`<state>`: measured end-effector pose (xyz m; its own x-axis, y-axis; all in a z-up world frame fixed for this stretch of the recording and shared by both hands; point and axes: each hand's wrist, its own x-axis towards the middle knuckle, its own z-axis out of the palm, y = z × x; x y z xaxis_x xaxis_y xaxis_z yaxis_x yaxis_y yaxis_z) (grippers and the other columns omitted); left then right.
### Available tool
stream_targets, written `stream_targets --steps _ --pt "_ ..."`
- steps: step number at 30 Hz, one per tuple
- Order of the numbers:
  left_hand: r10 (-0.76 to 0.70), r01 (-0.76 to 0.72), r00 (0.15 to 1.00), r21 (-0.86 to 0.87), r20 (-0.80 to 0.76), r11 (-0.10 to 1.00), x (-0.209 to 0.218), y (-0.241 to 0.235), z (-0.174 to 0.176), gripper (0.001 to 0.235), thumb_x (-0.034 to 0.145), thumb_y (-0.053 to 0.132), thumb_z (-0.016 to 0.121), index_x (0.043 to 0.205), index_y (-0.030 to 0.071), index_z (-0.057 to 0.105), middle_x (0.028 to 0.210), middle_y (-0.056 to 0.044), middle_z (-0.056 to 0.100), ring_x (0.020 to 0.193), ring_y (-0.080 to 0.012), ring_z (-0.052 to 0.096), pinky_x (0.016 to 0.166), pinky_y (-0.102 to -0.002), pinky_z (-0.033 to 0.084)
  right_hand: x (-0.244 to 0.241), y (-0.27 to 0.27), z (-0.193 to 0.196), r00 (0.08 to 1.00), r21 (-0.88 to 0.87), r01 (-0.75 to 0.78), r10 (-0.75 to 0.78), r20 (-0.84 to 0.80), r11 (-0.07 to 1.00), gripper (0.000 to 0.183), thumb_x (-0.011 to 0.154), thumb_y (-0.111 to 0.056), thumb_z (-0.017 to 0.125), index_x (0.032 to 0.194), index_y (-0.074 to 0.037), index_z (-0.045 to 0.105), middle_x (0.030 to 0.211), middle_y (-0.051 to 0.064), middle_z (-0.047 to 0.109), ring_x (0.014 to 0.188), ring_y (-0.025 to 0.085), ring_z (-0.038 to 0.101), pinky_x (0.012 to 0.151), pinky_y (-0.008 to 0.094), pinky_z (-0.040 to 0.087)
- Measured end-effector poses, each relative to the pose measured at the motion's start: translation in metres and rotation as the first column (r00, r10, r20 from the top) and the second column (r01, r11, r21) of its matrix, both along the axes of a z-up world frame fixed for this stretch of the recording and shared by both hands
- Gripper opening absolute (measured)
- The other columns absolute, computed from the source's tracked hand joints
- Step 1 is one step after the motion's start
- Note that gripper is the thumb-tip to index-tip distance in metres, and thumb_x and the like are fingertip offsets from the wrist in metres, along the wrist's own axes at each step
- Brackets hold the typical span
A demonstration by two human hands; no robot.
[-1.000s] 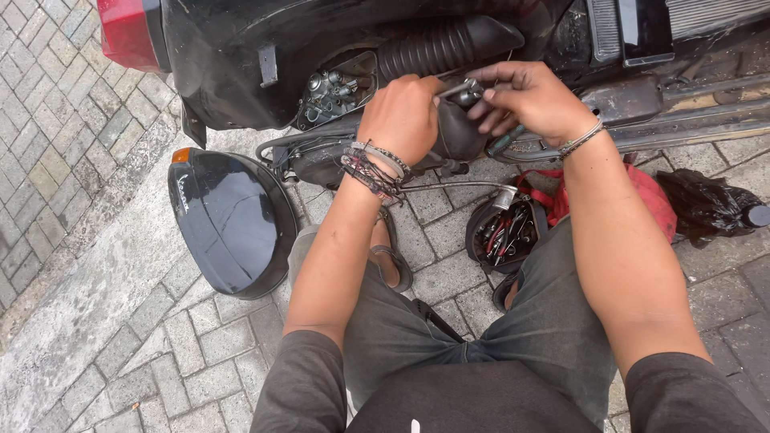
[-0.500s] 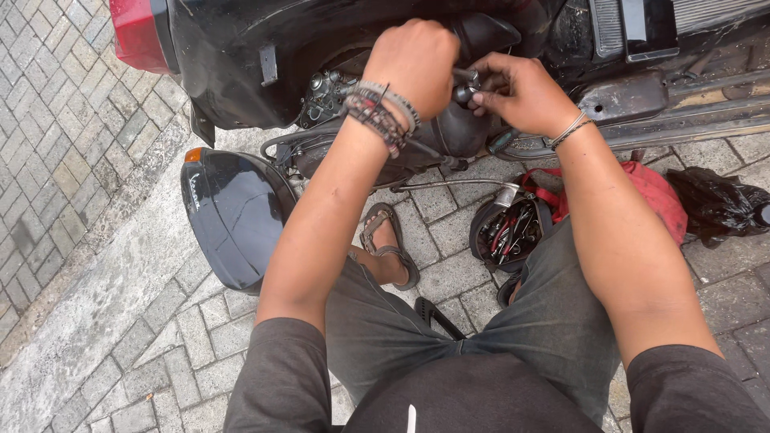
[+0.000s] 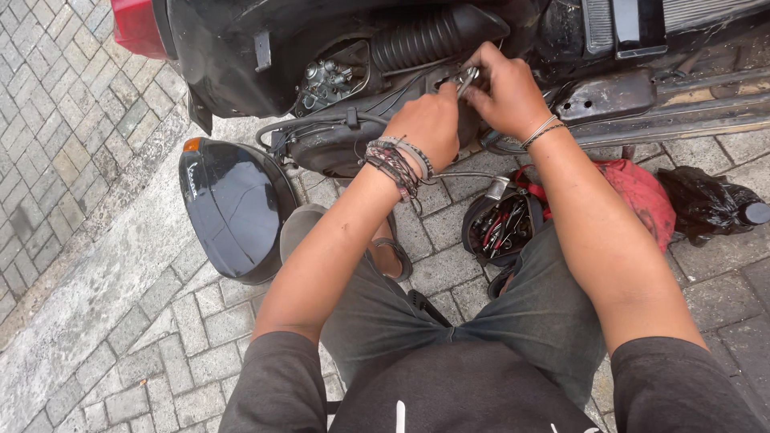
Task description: The person sits on the ground and works on the engine area of a motorcycle. They use a screwdriver to loosen a bolt, then switch to a ratchet wrench to continue loosening the bolt on the engine casing.
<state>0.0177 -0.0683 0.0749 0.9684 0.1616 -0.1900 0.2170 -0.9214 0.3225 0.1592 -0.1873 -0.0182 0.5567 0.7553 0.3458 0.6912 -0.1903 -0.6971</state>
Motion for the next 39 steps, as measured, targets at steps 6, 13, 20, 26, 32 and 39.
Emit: stream_targets --steps 6,13,20,26,32,39 --pt "0.293 -0.490 0.871 -0.749 -0.394 0.446 0.019 0.013 -0.037 0.021 0.101 0.021 0.051 0.121 0.016 0.052 0.062 -0.001 0.053 0.039 -0.0134 0.048 0.031 -0.026 0.039 -0.003 0.000 0.005 0.971 0.093 -0.054 0.073 -0.226 0.994 0.022 0.096 -0.002 0.077 0.108 -0.007 0.059 0.094 0.003 0.070 0.084 0.011 0.064 0.074 0.028 0.048" --pt "0.360 -0.411 0.838 -0.908 -0.411 -0.080 0.012 -0.005 -0.060 0.008 0.092 0.023 0.051 0.088 0.016 0.050 0.054 -0.001 0.036 0.036 -0.0098 0.022 0.034 -0.026 0.012 0.006 -0.010 0.015 0.680 0.149 -0.188 0.238 -0.694 0.971 0.029 0.105 0.006 0.048 0.132 -0.002 0.056 0.112 0.018 0.071 0.100 0.022 0.072 0.083 0.029 0.063" --pt "0.336 -0.308 0.873 -0.933 -0.354 -0.185 0.001 0.005 -0.063 0.020 0.101 0.028 0.046 0.097 0.013 0.058 0.054 0.000 0.035 0.036 -0.0093 0.024 0.034 -0.025 0.013 -0.003 -0.001 0.021 0.791 0.160 -0.117 0.189 -0.581 0.980 0.017 0.111 -0.007 0.052 0.123 -0.002 0.063 0.096 0.014 0.072 0.081 0.019 0.073 0.074 0.026 0.061" --pt "0.432 -0.175 0.857 -0.946 -0.283 -0.273 0.002 -0.033 -0.084 0.019 0.103 0.021 0.043 0.090 0.013 0.054 0.053 0.002 0.034 0.035 -0.0095 0.022 0.032 -0.026 0.013 -0.010 0.000 0.020 0.752 0.099 -0.015 0.077 -0.655 0.995 0.025 0.107 -0.006 0.047 0.120 -0.005 0.067 0.091 0.013 0.072 0.070 0.016 0.070 0.062 0.025 0.060" --pt "0.520 -0.155 0.785 -0.919 -0.338 -0.363 0.012 -0.043 -0.094 0.020 0.101 0.022 0.044 0.085 0.014 0.053 0.055 0.001 0.035 0.038 -0.0104 0.026 0.035 -0.027 0.015 -0.013 0.006 0.013 0.869 0.057 0.035 -0.003 -0.495 0.998 0.029 0.107 -0.011 0.048 0.126 -0.003 0.070 0.091 0.011 0.075 0.075 0.015 0.071 0.068 0.028 0.058" --pt "0.328 -0.390 0.825 -0.884 -0.460 -0.258 0.027 -0.002 -0.103 0.036 0.086 0.034 0.049 0.075 0.004 0.066 0.062 -0.007 0.062 0.048 -0.0214 0.062 0.041 -0.028 0.048 -0.006 0.008 0.014 0.891 0.045 0.008 0.014 -0.455 0.999 0.031 0.104 -0.008 0.047 0.122 -0.002 0.072 0.088 0.009 0.073 0.074 0.014 0.069 0.071 0.026 0.057"
